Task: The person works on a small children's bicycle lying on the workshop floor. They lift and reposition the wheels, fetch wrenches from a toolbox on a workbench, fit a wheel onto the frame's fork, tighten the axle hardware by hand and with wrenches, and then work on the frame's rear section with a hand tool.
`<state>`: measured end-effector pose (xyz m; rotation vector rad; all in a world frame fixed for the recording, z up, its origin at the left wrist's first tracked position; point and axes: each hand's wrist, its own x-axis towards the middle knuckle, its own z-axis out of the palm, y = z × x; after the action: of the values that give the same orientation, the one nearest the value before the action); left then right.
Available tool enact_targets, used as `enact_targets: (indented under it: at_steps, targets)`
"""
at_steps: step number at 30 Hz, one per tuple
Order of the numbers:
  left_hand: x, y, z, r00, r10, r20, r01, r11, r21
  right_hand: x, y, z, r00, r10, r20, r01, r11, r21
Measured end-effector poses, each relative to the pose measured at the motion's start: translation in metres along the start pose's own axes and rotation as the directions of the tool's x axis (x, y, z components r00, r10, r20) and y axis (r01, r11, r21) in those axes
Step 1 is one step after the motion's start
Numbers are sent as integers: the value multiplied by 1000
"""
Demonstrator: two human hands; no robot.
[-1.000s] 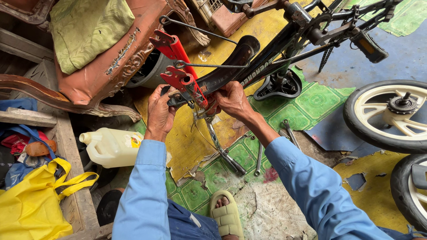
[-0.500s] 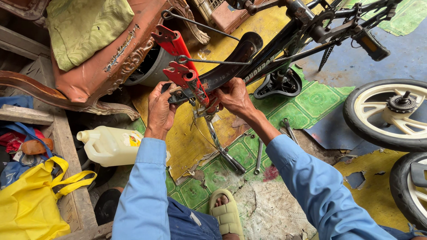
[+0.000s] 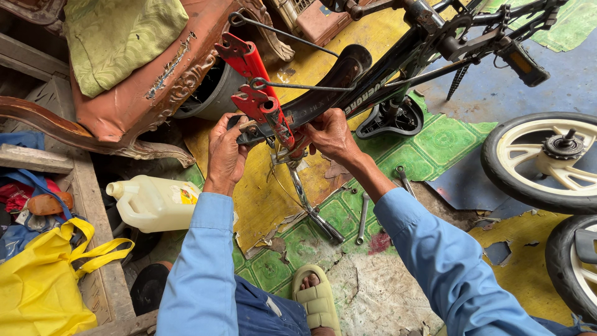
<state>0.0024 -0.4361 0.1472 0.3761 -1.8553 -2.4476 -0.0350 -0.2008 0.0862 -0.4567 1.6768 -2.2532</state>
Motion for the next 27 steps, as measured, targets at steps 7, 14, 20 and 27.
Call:
enact_targets:
  at_steps: [7, 14, 20, 27]
  targets:
    - [1, -2, -2, 1000, 9, 8, -9, 1000, 10, 2, 6, -1, 1000, -3, 1, 3, 1000, 5]
    - [-1, 0, 1, 1000, 8, 4, -8, 1000, 13, 0, 2, -2, 1000, 16, -1, -16, 1000, -21]
    - [-3, 3, 3, 1000, 8, 1, -8, 1000, 25, -3, -8, -1, 999, 26, 24, -24, 998, -54]
    - [-4, 3, 4, 1000, 3, -3, -3, 999, 36, -5, -11, 1, 999, -39, 5, 39, 990, -139]
